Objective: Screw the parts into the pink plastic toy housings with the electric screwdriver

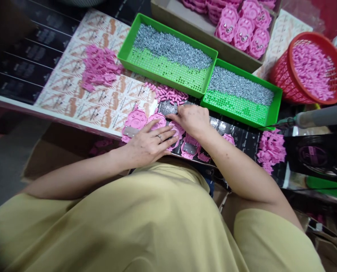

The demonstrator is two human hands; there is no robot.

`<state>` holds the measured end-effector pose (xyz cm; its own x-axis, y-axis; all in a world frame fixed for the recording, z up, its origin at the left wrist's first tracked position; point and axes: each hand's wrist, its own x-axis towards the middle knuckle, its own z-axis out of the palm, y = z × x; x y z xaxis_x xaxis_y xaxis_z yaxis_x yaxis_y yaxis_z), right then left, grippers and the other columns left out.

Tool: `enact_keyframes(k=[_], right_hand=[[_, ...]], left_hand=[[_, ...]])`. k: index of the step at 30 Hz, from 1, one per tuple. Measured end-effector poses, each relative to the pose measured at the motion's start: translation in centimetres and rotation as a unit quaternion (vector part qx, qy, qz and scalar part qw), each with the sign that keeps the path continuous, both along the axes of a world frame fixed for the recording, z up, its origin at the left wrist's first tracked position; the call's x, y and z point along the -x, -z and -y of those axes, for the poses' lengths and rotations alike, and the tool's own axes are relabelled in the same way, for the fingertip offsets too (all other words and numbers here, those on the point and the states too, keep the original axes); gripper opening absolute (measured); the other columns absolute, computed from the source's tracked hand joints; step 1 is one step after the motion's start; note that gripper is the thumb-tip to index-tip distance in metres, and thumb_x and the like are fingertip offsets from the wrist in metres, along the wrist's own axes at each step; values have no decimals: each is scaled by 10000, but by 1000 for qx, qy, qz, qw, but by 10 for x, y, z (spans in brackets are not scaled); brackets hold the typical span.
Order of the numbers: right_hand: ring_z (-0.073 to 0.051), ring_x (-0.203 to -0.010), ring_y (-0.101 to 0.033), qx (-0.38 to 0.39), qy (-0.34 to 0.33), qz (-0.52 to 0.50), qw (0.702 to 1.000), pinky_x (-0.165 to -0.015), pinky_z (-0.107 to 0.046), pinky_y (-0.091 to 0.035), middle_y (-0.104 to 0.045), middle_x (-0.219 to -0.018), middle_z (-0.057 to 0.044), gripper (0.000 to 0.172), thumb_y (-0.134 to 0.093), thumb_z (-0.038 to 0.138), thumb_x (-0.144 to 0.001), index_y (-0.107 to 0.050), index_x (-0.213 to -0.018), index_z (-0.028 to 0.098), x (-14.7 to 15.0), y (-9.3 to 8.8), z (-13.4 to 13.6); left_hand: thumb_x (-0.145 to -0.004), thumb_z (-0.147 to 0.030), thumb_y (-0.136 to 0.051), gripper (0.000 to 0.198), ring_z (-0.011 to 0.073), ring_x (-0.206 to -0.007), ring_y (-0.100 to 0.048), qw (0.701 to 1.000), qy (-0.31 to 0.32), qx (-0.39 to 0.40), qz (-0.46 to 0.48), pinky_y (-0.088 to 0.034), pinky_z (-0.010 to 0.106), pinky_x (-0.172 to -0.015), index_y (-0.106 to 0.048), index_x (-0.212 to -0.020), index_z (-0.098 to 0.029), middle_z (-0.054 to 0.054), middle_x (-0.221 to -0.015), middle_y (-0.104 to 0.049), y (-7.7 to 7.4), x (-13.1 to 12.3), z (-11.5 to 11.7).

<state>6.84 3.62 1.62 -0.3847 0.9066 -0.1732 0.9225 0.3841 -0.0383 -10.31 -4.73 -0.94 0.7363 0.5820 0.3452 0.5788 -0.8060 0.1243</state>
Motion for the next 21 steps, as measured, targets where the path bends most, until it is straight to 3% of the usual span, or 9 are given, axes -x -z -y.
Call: enact_keyframes(k=[5,7,11,16,18,21], right_hand=[[-188,-695,-581,-8,30,-29,999,-579,-284,-244,-680,-759,-72,548,-458,681,-878,-691,-822,189,-5,-5,-3],[-197,-736,-592,-37,30,-44,998,-577,-293,-244,-684,-817,-77,478,-466,599,-916,-693,-866,182,-9,-10,-9],[-232,-868,-612,-53,-42,10,998,-583,-316,-231,-668,-1092,-109,297,-427,316,-969,-681,-1057,189,-10,-16,-21],[-255,-869,-626,-26,-90,70,993,-572,-319,-290,-666,-1081,-151,293,-404,221,-942,-685,-977,149,-2,-22,-23],[-259,-858,-639,-21,-71,34,997,-616,-334,-378,-685,-1050,-147,264,-446,227,-922,-693,-967,149,-5,-25,-19],[-200,-776,-657,-10,-15,-155,988,-711,-343,-483,-719,-909,-88,236,-541,239,-876,-689,-1044,165,-24,-26,-11]], left_hand=[[-963,-315,-550,359,278,-1204,-599,1000,-4,11,-7,-414,535,-1074,-615,-1238,-94,154,-1248,-661,-1,0,1],[-942,-311,-588,361,276,-1212,-593,1000,-5,14,-4,-413,530,-1078,-616,-1236,-103,144,-1263,-655,0,0,2],[-931,-321,-607,368,269,-1211,-593,1000,-9,23,-3,-408,527,-1082,-617,-1236,-115,135,-1265,-655,0,0,2],[-955,-309,-559,342,271,-1206,-594,999,-1,34,-14,-392,545,-1091,-618,-1232,-116,132,-1254,-661,-5,2,0],[-943,-343,-576,382,279,-1205,-592,999,-3,41,-12,-373,555,-1102,-610,-1243,-110,143,-1244,-663,-8,1,0],[-923,-389,-604,455,290,-1223,-577,999,0,42,1,-360,549,-1110,-589,-1276,-102,159,-1262,-648,-10,-6,0]])
